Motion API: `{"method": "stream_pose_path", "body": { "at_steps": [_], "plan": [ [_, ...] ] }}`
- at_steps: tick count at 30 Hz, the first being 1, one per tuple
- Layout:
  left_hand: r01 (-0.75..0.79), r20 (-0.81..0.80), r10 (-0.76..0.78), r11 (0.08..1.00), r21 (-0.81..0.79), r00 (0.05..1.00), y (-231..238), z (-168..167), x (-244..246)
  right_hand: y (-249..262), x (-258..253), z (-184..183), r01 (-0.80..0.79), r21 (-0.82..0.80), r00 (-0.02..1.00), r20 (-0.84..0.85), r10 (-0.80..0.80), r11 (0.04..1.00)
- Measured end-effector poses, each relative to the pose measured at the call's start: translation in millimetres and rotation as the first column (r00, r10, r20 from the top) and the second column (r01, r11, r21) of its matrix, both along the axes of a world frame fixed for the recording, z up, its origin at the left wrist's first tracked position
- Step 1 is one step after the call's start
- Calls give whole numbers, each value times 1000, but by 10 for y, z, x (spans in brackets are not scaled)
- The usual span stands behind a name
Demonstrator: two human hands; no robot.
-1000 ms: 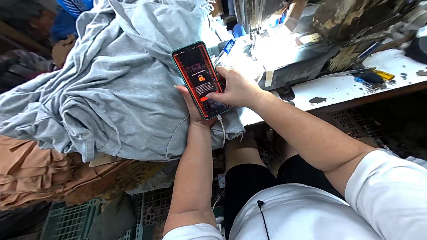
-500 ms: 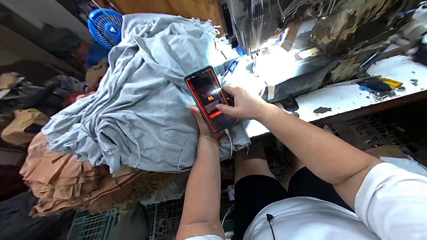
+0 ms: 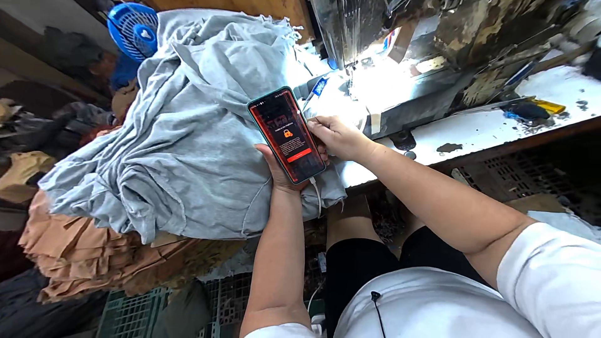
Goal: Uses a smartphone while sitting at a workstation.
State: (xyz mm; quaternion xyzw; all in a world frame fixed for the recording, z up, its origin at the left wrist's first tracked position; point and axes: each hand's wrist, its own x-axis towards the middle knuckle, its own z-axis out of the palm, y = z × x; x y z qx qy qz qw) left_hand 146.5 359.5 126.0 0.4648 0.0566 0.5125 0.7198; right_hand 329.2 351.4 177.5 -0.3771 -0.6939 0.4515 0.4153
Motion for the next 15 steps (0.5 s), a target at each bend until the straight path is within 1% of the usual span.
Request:
{"method": "stream_pose_path", "body": {
  "at_steps": [2, 4, 7, 10, 12, 15],
  "plan": [
    [-8, 35, 7, 1000, 22, 999, 21, -8, 1, -14, -23, -32, 24, -30, 999, -41, -25, 999],
    [-22, 37, 22, 1000, 6, 999, 0, 10, 25, -36, -59, -59, 77, -1, 997, -25, -77, 997],
    [-53, 52, 52, 999, 9, 997, 14, -1, 15, -35, -118, -53, 167, 90, 984, 45, -171, 982],
    [-84, 57, 83, 996, 10, 995, 36, -29, 2, -32, -166, -66, 216, 199, 964, 110, -241, 956],
    [-85, 58, 84, 996, 10, 995, 22, -14, 15, -14, -191, -100, 222, 285, 954, 135, -269, 932],
    [-113, 58, 112, 994, 5, 992, -4, 16, 37, 8, -160, -70, 156, 297, 959, 183, -217, 942]
  ]
}}
